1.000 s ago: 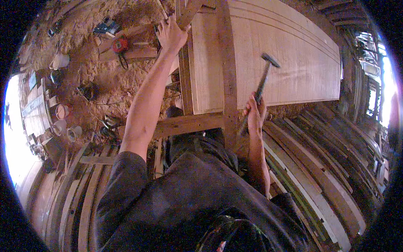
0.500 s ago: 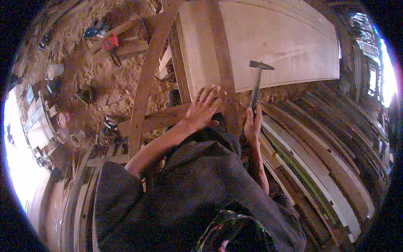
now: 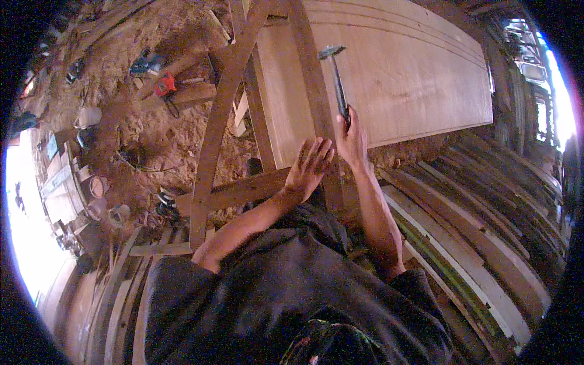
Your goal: The person marks a curved line on a large wooden panel using a pencil and a flexible batten. They then use a hammer to tap a wooden batten into place as a guide and operate a handheld router to cut along the marked curve.
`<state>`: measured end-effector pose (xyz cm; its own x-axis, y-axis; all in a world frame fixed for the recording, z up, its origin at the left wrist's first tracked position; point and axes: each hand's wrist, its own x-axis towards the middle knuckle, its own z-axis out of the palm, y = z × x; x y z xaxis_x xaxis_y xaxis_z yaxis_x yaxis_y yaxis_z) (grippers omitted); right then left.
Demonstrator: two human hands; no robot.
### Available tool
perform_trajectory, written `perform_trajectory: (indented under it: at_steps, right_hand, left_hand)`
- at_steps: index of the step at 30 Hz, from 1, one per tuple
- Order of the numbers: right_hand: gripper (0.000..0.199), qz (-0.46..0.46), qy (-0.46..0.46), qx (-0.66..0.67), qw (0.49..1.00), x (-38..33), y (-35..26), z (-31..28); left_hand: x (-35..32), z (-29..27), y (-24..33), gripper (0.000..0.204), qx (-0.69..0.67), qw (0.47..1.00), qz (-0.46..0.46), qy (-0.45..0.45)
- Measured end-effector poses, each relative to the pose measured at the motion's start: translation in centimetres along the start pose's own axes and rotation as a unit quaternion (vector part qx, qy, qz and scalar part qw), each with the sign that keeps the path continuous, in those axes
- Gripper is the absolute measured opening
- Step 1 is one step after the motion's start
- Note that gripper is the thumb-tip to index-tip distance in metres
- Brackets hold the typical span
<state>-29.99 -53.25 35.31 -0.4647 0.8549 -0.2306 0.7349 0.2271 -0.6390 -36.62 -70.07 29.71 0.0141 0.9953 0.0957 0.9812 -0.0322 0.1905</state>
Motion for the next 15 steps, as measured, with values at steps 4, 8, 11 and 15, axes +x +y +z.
perform_trajectory:
  at_steps: [4, 8, 11, 15]
  right_hand:
    - [0.048, -0.100, 0.116, -0.010, 0.988, 5.3, 0.2, 2.2]
    - [0.048, -0.103, 0.124, -0.050, 0.986, 9.2, -0.3, 4.0]
    - [0.048, -0.127, 0.112, -0.044, 0.985, 10.4, -0.2, 4.7]
    - [0.047, -0.126, 0.125, 0.007, 0.984, 9.9, -0.4, 4.5]
  left_hand:
    - [0.6, 0.9, 0.6, 0.068, 0.021, 0.998, 0.008, -0.059]
    - [0.8, -0.8, -0.1, 0.067, 0.008, 0.998, 0.004, -0.068]
    - [0.9, -0.6, -0.2, 0.068, -0.007, 0.998, 0.000, -0.070]
    - [0.6, 0.7, 0.0, 0.067, 0.016, 0.999, 0.001, -0.047]
